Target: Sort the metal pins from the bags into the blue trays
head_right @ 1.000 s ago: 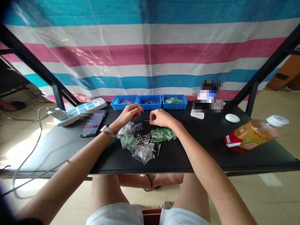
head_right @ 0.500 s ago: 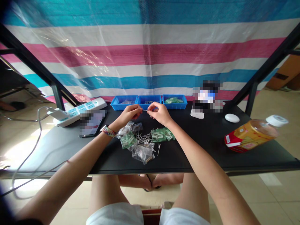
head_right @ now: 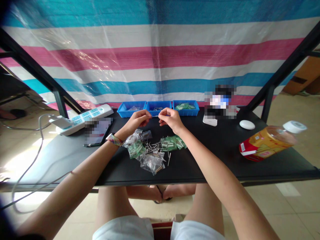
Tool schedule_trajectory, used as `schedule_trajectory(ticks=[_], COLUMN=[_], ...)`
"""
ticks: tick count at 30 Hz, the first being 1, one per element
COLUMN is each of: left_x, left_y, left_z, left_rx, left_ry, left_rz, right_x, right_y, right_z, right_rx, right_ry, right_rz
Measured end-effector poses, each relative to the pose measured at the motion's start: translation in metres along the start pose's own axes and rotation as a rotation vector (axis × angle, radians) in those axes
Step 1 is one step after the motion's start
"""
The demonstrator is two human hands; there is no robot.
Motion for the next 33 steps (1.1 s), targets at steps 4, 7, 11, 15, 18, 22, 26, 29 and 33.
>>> schedule_trajectory(ticks=[4,7,11,15,18,22,26,29,33], left_x=[0.002,0.003,0.002,0.001,0.000,-0.001,0.000,-0.001,-0.004], left_y=[0.003,0.005,0.005,0.006,0.007,0.007,0.005,0.004,0.002], left_z=[0.000,0.000,0.000,0.001,0.003,0.003,0.002,0.001,0.002], left_rx=[-0.064,-0.078,-0.079,-0.044,-0.009,0.030,0.034,0.004,0.004], left_ry=[0.036,0.032,0.024,0.012,0.011,0.032,0.032,-0.003,-0.078], left_rz=[0.008,-0.003,-0.011,-0.026,-0.025,-0.020,-0.021,-0.033,-0.070], right_x=[0.002,0.002,0.001,0.000,0.000,0.001,0.002,0.003,-0.004], right_y=[0.000,0.000,-0.002,-0.004,-0.005,-0.005,-0.004,-0.004,-0.003], right_z=[0.000,0.001,0.001,0.000,0.000,-0.002,-0.003,0.000,0.010], right_rx=[-0.025,-0.025,-0.003,0.060,0.096,0.114,0.120,0.113,0.021], right_ry=[0.004,0.006,0.006,0.008,0.007,0.011,0.027,0.021,-0.129], right_rz=[-0.030,-0.040,-0.044,-0.022,-0.012,-0.005,0.003,0.010,0.047])
Point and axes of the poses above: each hand's wrist, its own z-axis towards the middle knuckle, its own x-axis out of the palm, y = z × x, the point moved 3 cm from there along z, towards the middle knuckle, and after that the axes turned 2 degrees about -x, right-handed, at the moved point
